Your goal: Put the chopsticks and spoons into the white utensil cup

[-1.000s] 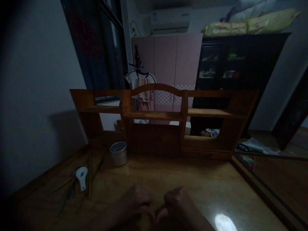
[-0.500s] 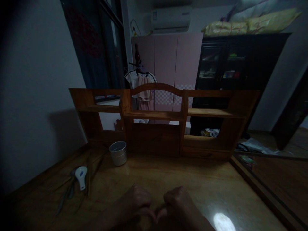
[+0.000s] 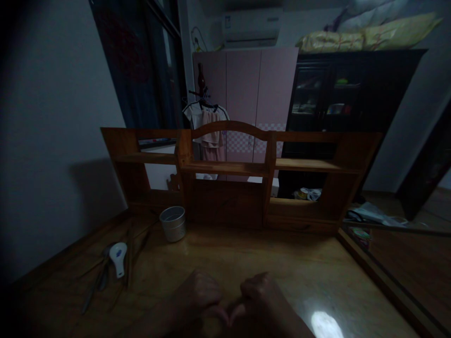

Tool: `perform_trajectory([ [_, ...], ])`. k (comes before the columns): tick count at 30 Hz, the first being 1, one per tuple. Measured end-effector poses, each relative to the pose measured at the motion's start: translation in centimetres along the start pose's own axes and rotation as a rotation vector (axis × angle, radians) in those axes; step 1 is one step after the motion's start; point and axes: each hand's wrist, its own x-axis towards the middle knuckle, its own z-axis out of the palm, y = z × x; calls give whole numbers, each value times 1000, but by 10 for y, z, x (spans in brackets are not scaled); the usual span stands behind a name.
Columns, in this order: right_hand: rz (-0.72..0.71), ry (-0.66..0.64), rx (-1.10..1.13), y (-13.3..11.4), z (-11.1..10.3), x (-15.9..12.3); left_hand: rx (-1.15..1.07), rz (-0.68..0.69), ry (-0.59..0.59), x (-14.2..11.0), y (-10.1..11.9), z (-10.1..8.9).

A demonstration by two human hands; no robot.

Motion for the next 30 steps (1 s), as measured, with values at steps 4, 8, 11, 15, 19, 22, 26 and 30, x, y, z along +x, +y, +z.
perform_trajectory([
  [4,11,21,-25,3,0,-1,-1,7,3,1,1,-1],
  [8,14,34,-42,4,-2,-1,11,59,52,3,1,0],
  [11,-3,58,-36,4,-3,1,31,64,55,3,1,1],
  [15,-33,77,-16,2,-3,2,32,22,12,3,0,-4],
  [19,-36,59,-16,0,-2,1,23,16,-5,6,1,-7],
  [22,-19,40,-50,1,0,0,17,17,-3,4,0,-3],
  [26,23,-11,-79,6,2,1,22,-18,-32,-3,-5,8],
  [30,180,-13,-56,18,-4,4,-22,-165,-48,-3,-10,9],
])
